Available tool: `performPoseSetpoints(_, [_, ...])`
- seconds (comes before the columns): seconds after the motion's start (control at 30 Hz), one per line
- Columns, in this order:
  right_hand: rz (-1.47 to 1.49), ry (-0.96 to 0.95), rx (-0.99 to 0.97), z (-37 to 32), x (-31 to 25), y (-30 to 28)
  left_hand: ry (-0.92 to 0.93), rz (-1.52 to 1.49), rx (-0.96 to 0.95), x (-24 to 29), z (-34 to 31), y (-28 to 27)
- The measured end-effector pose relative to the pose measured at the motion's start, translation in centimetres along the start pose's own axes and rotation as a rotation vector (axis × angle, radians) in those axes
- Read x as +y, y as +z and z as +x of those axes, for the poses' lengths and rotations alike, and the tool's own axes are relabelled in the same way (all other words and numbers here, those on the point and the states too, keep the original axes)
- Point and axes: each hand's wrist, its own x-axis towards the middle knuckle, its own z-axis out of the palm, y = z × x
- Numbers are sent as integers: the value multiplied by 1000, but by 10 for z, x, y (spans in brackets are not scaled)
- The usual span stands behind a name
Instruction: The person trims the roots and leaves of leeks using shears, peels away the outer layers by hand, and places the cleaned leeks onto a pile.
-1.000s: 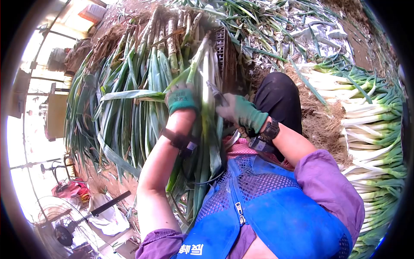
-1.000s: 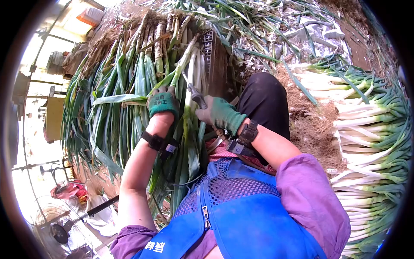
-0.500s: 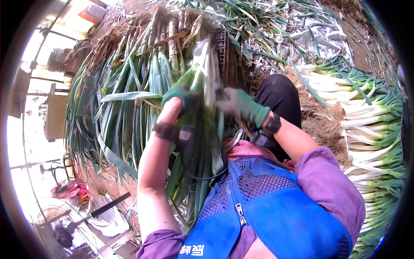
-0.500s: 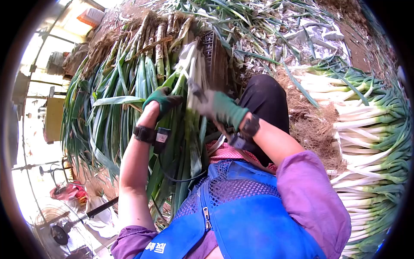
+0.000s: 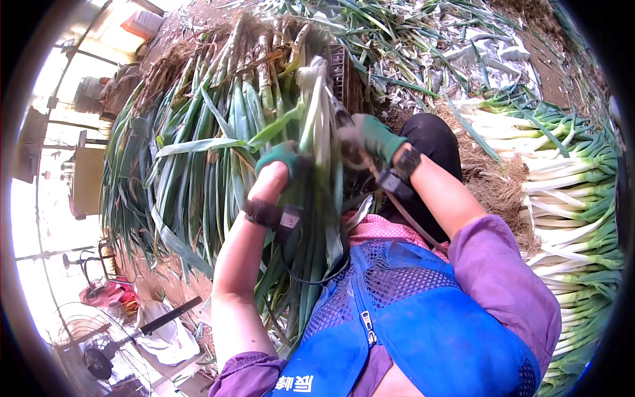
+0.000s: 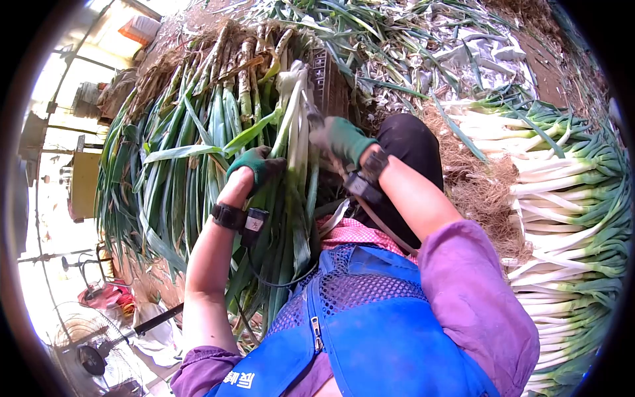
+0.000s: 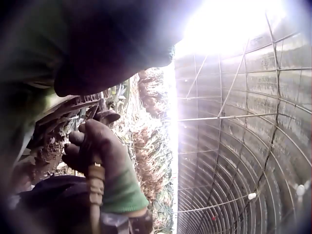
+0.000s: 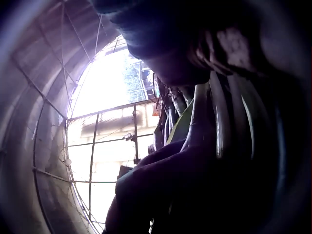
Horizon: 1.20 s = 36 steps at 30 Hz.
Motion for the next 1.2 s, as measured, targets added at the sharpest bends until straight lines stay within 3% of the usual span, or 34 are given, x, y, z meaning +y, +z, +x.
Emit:
performPoseSetpoints(0.07, [72,95,-28,16,-9,-6,20,-30,1,-11,6,5])
performPoseSetpoints(0.13, [-116,-24,127,60,5,-4,10,-21,11,-9,1,3])
performPoseSetpoints(0.33, [-30,139,54,80,1,-11,44,-81,-44,-14,-15,-2])
performPoseSetpoints(0.43, [-256,74,44,59,-1,-8,21,-58,-75,-17,-33,-13])
performPoseSetpoints(0.47, [-389,-141,18,43,-3,-9,1,-57,-89,-19,-32,-13])
performPoseSetpoints(0.63, [-145,104,69,32,-10,-7,6,-18,-59,-17,-40,-8])
performPoseSetpoints(0.73, [-271,-136,50,32,-6,-2,195,-4,36,-14,-68,-8])
performPoseSetpoints(0.8, [-268,-105,75,30,-5,-4,101,220,-51,-11,-83,-17])
performPoseSetpoints(0.83, [-277,-63,61,31,-5,-6,38,321,-200,1,-97,-34])
performPoseSetpoints(0.93, [-309,-62,43,23,-4,-7,-26,0,-392,-14,-121,-64])
performPoseSetpoints(1.0, [-290,-69,-22,17,-4,-3,37,-60,-91,-41,-110,-64])
performPoseSetpoints(1.03, [-364,-62,-48,5,-14,-1,188,-97,125,-45,-101,-68])
performPoseSetpoints(1.07, [-312,-91,-43,0,-12,5,178,-259,175,-44,-89,-74])
performPoseSetpoints(1.1, [-261,-120,-36,-4,-8,10,254,-231,255,-60,-61,-75])
performPoseSetpoints(1.13, [-208,-148,-27,-9,-6,15,202,-221,242,-41,-54,-91])
performPoseSetpoints(1.2, [-228,-138,-18,-25,-10,17,226,-74,577,-52,-2,-84])
